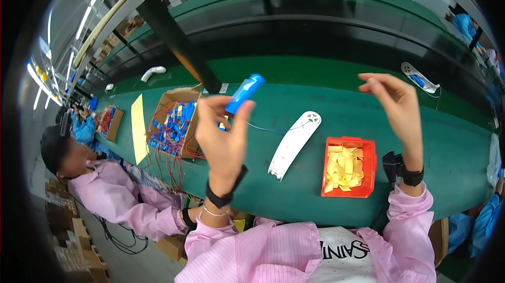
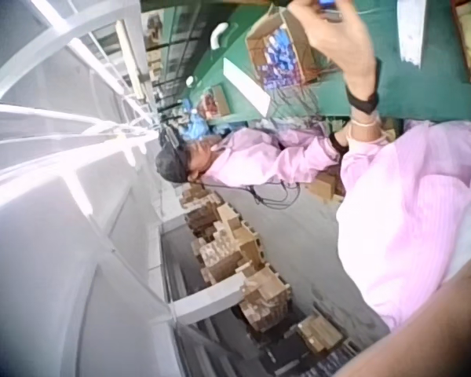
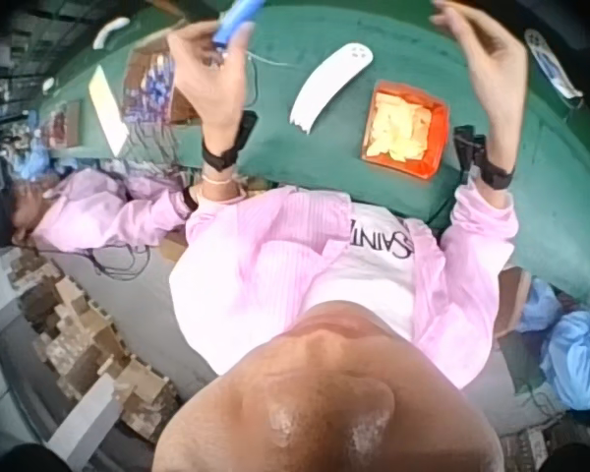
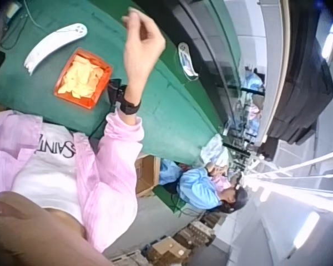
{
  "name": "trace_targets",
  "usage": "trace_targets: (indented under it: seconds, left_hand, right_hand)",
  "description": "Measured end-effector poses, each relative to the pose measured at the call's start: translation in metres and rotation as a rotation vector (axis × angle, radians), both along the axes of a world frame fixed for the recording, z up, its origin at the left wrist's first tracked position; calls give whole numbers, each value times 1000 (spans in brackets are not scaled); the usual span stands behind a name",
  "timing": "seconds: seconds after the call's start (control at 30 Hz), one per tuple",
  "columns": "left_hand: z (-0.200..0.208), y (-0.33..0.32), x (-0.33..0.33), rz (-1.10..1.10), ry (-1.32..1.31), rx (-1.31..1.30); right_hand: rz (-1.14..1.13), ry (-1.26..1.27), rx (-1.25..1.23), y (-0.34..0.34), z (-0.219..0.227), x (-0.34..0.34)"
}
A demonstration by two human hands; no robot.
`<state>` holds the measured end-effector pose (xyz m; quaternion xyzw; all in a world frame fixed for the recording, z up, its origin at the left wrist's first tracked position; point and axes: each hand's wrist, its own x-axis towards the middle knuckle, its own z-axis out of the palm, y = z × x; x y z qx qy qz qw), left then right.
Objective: The person is assembling an electronic device by applying adhesive stickers to a blue cylindrical component and placing it inside a white plastic housing.
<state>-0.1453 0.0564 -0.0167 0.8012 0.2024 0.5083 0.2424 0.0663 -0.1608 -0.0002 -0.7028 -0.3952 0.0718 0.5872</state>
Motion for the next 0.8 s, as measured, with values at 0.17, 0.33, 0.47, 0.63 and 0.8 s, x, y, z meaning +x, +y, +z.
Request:
trace_targets:
  seconds: [0.17, 0.33, 0.47, 0.63, 0.8]
  left_hand:
    - [-5, -61, 56, -334, -233, 242]
    - [-6, -86, 84, -532, -67, 139]
    - [12, -84, 99, -527, -89, -14]
    - [14, -90, 99, -743, -117, -445]
    - [7, -85, 92, -812, -98, -369]
  right_hand:
    - [291, 397, 210, 11, -8, -46]
    - [209, 481, 398, 1, 8, -42]
    - [140, 315, 391, -2, 1, -20]
    - [120, 276, 368, 3, -7, -20]
    - [133, 337, 360, 3, -5, -16]
